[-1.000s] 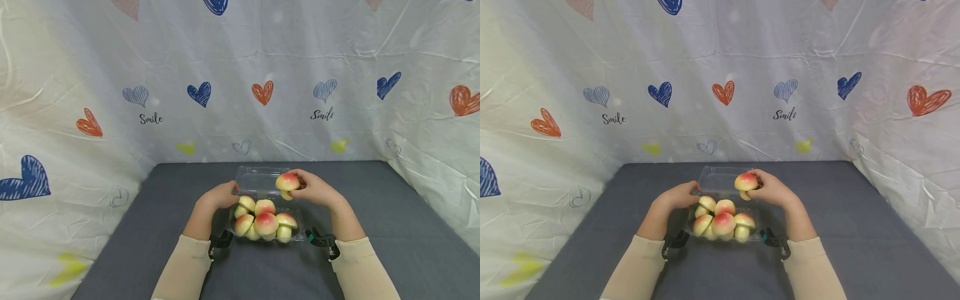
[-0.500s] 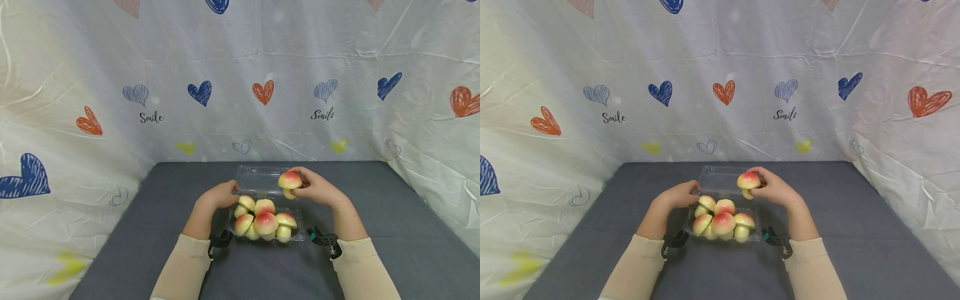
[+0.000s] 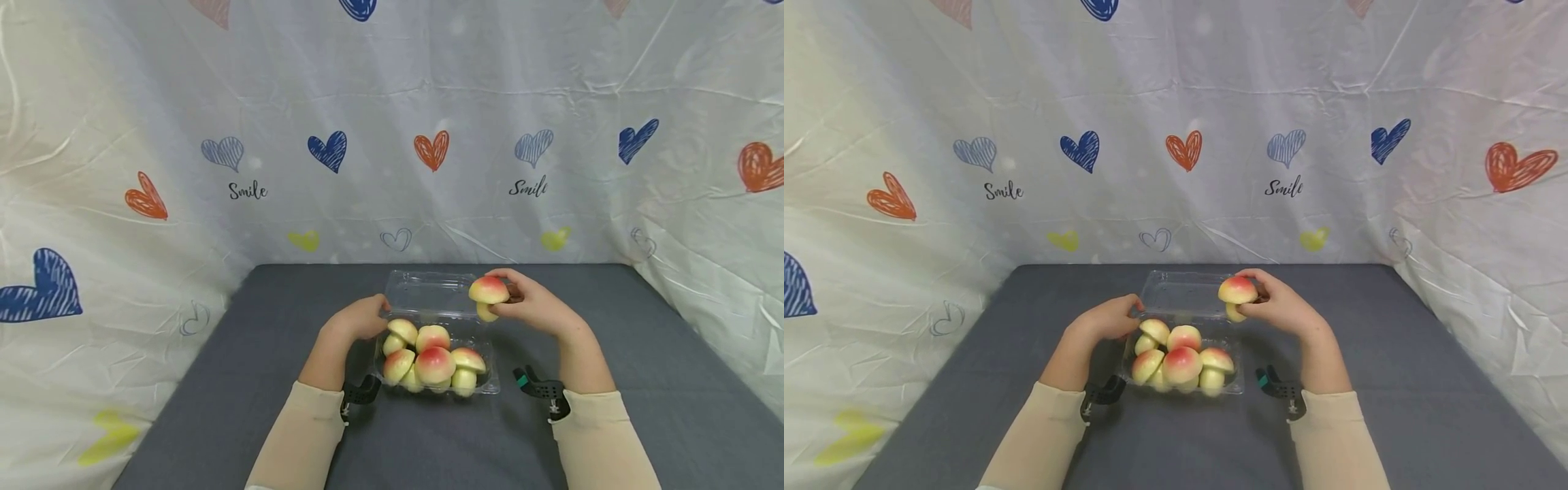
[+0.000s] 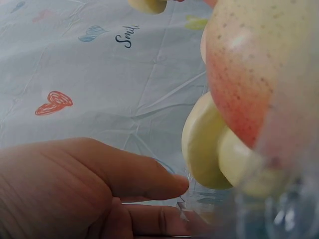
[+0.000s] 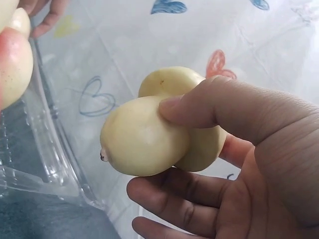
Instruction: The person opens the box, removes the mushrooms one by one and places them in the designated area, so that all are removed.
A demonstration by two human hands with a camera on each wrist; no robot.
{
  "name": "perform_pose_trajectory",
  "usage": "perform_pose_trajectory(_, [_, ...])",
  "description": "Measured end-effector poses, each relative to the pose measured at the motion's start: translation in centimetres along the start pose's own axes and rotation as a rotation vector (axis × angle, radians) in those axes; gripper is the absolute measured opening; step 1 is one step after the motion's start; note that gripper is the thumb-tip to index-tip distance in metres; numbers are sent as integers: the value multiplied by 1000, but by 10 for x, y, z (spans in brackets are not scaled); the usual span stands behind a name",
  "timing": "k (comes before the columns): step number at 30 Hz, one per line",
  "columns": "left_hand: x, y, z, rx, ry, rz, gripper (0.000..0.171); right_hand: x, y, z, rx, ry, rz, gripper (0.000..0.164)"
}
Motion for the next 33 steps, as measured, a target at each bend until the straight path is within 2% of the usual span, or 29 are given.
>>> perform_pose_trajectory(6, [2,0,-1,16,54,9,44,-2,4,6,-5,9,-20,61])
perform_pose_trajectory(17, [2,1,-1,15,52,9,43,-10,9,10,-7,58,-65,59])
perform_pose_trajectory(33, [2,0,-1,9,41,-16,41,-21,23,26,-88,160,-196,66])
Point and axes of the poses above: each hand's wrist, its own y-axis away from the middle knuckle, its own z-axis out of the back of the hand, x = y × z, the point moved 10 cm from there along -y, towards the middle knuckle, and after that the axes turned 10 degrees about x, right-handed, at the moved point
